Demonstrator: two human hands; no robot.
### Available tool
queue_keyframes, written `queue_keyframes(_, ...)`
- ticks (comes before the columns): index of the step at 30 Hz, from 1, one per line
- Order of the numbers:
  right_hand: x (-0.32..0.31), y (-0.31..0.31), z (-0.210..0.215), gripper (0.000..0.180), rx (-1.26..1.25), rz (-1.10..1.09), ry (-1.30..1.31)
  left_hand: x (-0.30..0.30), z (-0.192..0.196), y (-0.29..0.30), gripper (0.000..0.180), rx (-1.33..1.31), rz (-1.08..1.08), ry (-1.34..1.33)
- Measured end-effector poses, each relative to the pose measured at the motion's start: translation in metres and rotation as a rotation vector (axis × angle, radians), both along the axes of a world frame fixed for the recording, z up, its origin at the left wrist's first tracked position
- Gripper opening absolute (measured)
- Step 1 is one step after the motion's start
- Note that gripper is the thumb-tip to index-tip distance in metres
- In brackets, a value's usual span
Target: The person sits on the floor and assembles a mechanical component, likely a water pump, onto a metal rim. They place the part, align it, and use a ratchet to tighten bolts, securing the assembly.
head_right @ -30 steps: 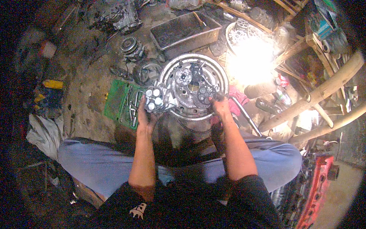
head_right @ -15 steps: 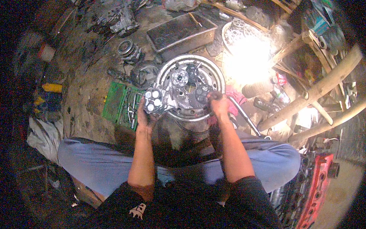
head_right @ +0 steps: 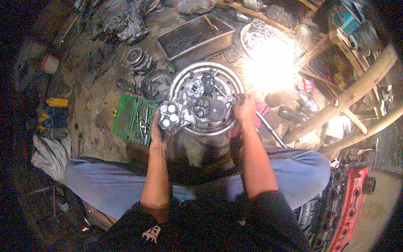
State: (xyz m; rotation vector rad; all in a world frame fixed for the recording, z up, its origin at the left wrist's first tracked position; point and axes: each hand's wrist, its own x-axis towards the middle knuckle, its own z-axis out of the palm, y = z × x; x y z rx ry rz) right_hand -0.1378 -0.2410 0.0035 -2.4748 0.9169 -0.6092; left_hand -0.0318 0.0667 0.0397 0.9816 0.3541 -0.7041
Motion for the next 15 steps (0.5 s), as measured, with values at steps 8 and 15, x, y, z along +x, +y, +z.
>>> queue_keyframes(8,0.000,-0.003,-0.024,0.045,0.226,0.129,0.487,0.001,-0.001,0.003,0.056,0.034,-0.034,0.020)
queue_keyframes(15,-0.005,-0.010,-0.019,0.036,0.006,0.136,0.403,-0.003,0.001,0.006,0.058,0.010,0.050,-0.024)
